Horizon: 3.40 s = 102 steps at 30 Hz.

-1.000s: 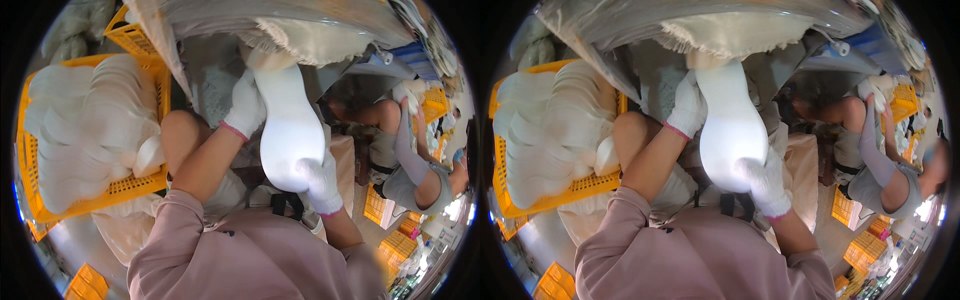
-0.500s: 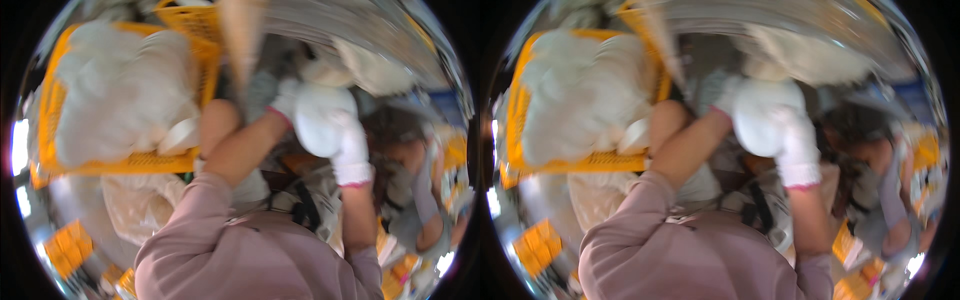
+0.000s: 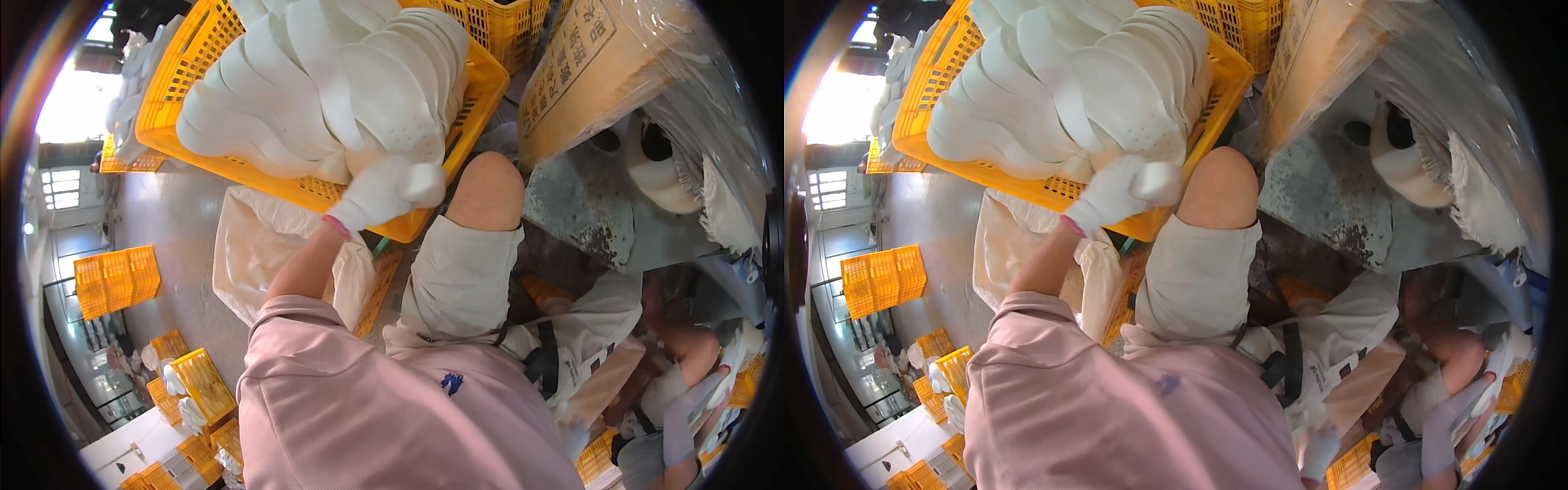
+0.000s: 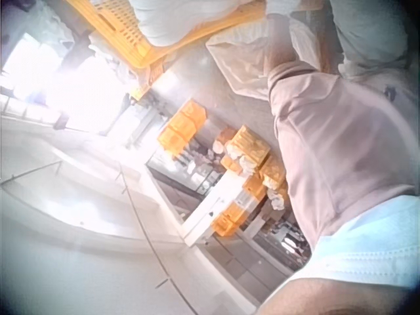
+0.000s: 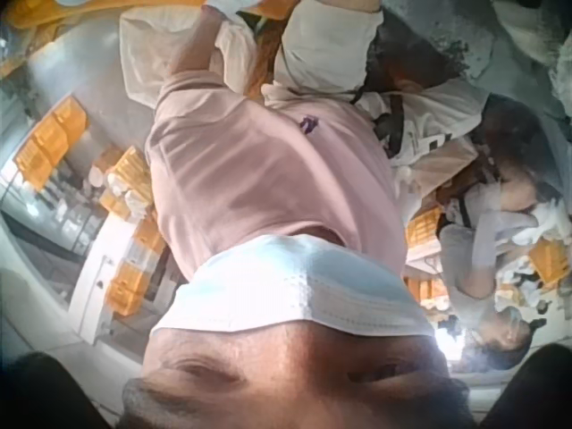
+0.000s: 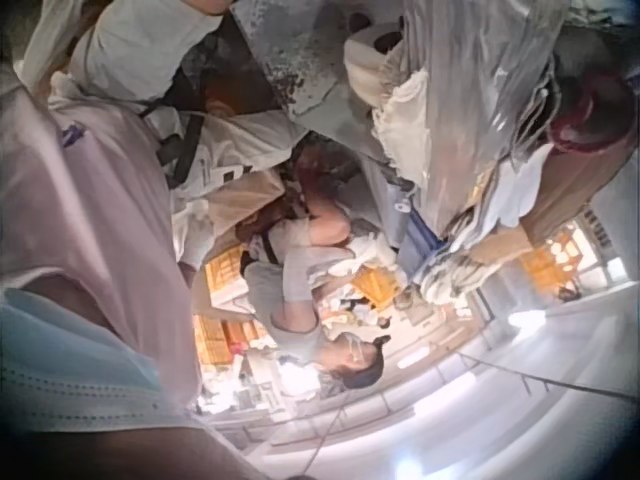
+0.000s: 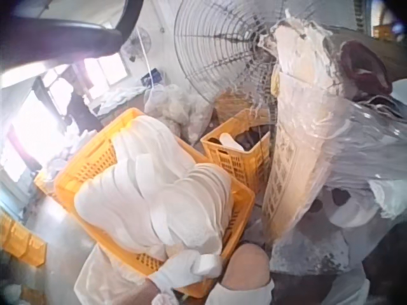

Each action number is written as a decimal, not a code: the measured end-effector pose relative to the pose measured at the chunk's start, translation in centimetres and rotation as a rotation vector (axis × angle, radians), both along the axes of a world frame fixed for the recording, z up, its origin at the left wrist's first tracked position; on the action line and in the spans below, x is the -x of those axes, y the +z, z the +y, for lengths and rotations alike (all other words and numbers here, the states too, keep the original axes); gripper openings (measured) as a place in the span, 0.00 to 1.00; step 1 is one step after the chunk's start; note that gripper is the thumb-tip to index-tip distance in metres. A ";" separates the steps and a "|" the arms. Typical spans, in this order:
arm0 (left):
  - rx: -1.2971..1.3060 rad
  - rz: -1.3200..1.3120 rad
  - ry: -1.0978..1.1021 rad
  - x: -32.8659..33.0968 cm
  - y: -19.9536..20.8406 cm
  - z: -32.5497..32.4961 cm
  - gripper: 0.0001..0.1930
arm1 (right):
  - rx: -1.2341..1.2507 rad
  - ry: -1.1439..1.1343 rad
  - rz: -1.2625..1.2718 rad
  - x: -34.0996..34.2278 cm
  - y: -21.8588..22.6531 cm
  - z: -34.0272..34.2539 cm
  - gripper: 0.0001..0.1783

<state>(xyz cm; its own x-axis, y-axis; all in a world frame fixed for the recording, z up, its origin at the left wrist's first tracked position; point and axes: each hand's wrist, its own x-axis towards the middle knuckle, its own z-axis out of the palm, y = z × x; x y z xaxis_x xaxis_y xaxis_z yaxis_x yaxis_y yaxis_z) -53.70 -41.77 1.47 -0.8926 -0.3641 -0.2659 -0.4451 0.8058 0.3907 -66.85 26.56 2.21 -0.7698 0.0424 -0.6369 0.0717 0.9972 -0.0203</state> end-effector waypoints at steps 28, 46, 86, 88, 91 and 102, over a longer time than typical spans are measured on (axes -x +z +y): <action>-2.085 0.329 0.647 27.5 2.2 33.5 0.19 | 0.823 -0.176 0.772 0.2 11.1 -20.1 0.32; -1.430 0.261 0.170 25.5 2.1 26.5 0.22 | 0.803 -0.036 0.497 21.2 9.0 -26.1 0.30; -2.254 0.920 0.204 31.8 -6.6 23.2 0.19 | 0.522 0.768 0.909 13.6 8.1 -31.6 0.19; -2.157 0.698 0.441 31.9 -7.2 23.2 0.19 | 0.674 0.749 0.910 13.4 8.9 -31.2 0.14; -2.278 0.477 0.556 30.2 -6.2 23.6 0.28 | 0.700 0.787 1.090 13.2 8.3 -30.8 0.13; -2.267 0.277 0.654 30.0 -4.4 23.4 0.22 | 0.974 0.256 0.111 14.9 10.4 -31.8 0.27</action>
